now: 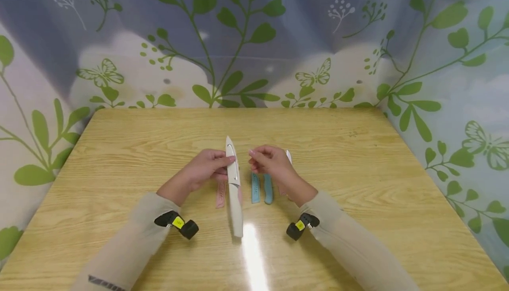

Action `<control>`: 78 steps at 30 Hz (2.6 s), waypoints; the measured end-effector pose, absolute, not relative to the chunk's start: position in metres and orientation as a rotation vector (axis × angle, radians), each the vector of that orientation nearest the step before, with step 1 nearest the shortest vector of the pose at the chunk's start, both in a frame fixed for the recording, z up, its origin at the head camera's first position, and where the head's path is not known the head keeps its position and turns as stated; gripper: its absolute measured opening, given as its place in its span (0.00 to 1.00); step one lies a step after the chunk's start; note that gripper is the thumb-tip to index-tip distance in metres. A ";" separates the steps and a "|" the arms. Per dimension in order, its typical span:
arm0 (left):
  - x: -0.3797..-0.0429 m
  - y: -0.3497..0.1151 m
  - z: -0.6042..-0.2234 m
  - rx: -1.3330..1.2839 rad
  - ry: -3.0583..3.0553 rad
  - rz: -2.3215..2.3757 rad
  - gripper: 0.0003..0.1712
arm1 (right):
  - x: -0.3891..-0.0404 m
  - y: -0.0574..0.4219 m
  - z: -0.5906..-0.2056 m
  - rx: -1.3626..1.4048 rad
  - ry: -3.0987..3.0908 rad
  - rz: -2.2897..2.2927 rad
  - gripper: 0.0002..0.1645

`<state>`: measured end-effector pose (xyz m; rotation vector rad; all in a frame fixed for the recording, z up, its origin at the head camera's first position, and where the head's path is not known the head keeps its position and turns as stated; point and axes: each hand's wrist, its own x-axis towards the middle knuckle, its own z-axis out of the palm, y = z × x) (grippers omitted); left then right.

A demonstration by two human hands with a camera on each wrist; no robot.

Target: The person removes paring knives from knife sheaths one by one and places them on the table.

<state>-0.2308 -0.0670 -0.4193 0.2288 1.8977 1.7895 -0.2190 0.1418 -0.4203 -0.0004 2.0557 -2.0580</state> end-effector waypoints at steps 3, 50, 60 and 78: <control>-0.230 -0.070 -0.419 0.201 1.884 1.859 0.19 | -0.217 0.142 -0.420 -0.034 2.046 -2.044 0.22; -0.235 -0.072 -0.408 0.027 1.834 2.099 0.20 | -0.180 0.137 -0.435 -0.373 1.732 -1.797 0.20; -0.234 -0.073 -0.406 0.028 1.827 2.119 0.18 | -0.181 0.142 -0.433 -0.417 1.710 -1.774 0.19; -0.233 -0.085 -0.405 -0.038 1.732 2.160 0.12 | -0.188 0.162 -0.430 -0.396 1.832 -1.724 0.21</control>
